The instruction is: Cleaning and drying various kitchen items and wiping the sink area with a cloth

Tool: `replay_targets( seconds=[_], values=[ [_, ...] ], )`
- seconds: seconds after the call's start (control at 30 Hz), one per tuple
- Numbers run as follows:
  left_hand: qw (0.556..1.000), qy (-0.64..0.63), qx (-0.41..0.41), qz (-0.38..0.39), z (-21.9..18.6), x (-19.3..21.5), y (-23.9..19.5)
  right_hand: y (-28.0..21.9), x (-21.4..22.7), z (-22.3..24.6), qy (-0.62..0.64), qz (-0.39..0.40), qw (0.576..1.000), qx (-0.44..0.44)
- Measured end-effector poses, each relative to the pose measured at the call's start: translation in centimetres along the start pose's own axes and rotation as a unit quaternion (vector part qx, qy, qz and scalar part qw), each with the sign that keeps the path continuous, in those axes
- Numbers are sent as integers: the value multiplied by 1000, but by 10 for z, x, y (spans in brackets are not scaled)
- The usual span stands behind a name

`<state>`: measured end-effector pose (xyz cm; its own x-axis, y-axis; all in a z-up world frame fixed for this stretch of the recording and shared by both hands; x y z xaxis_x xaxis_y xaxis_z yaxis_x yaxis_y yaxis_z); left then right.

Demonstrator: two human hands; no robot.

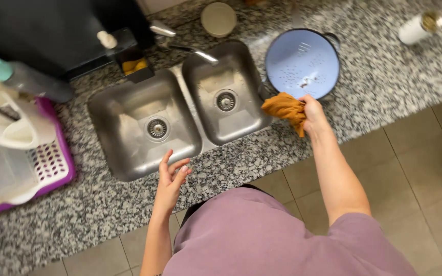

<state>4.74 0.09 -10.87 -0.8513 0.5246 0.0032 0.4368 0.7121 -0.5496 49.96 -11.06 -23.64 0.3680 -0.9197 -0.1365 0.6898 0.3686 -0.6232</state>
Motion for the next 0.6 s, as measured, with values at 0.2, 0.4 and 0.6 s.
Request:
replay_targets(
  seconds=[0.2, 0.4, 0.6],
  values=[
    [999, -34, -6, -39, 12, 17, -3, 47, -12, 10, -55, 45, 997, 1],
    [998, 16, 26, -55, 14, 42, -16, -17, -51, 13, -1, 264, 964, -22],
    [999, -29, -21, 5, 31, 84, -6, -59, -78, -12, 16, 242, 969, 56]
  ],
)
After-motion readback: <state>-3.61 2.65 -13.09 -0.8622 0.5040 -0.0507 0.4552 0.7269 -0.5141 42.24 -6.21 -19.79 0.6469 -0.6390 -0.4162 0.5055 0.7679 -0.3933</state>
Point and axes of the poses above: each hand's wrist, its own y-axis towards the middle knuckle, its own x-axis out of the back of the hand, z = x × y, the point moved 7 cm from there along y, towards the middle knuckle, and after that the axes turned 4 degrees about x, right-handed, at the moved point
